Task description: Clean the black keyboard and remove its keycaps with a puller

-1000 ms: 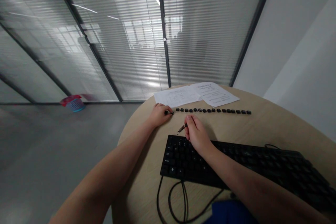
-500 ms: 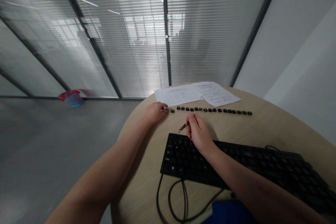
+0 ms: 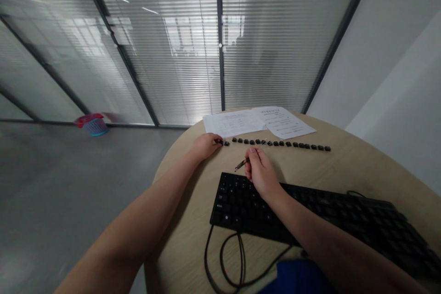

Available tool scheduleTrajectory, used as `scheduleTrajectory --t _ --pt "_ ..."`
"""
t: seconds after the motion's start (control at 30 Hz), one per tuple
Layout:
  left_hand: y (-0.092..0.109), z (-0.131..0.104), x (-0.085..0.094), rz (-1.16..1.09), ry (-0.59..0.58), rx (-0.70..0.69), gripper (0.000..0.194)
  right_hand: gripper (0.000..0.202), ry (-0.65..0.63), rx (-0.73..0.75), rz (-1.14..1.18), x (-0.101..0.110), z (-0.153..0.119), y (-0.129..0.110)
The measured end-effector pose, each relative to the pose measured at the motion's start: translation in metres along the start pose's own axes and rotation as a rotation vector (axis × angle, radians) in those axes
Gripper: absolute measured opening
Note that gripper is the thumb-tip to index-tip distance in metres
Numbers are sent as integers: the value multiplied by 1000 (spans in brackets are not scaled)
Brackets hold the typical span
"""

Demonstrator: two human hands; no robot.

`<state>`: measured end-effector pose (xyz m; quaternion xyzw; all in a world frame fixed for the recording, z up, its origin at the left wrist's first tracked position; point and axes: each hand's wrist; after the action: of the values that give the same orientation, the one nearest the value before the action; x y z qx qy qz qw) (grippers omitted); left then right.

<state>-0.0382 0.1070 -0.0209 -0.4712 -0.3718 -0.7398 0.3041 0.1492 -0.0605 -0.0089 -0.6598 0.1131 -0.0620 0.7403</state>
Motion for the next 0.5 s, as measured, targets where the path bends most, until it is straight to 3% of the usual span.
scheduleTrajectory --t 0.23,0.3,0.43,0.5 --pt "-2 -8 13 -164 65 57 35 40 -2 58 -59 4 -1 1" --pt "4 -15 19 -263 33 33 31 39 -28 107 -149 7 -1 1" --pt "27 -29 30 -540 -329 -192 24 32 -159 236 -361 15 -4 -5" --pt "37 -34 32 -573 -502 -280 21 29 -203 249 -407 17 -5 -9"
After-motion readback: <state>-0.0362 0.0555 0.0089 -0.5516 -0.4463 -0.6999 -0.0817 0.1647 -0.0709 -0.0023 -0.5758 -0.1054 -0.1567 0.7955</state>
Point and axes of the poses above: each hand's wrist, its own z-axis towards the middle knuckle, its own x-axis out of the back of the hand, y = z × x, and after that the axes turned 1 degree about y, right-handed
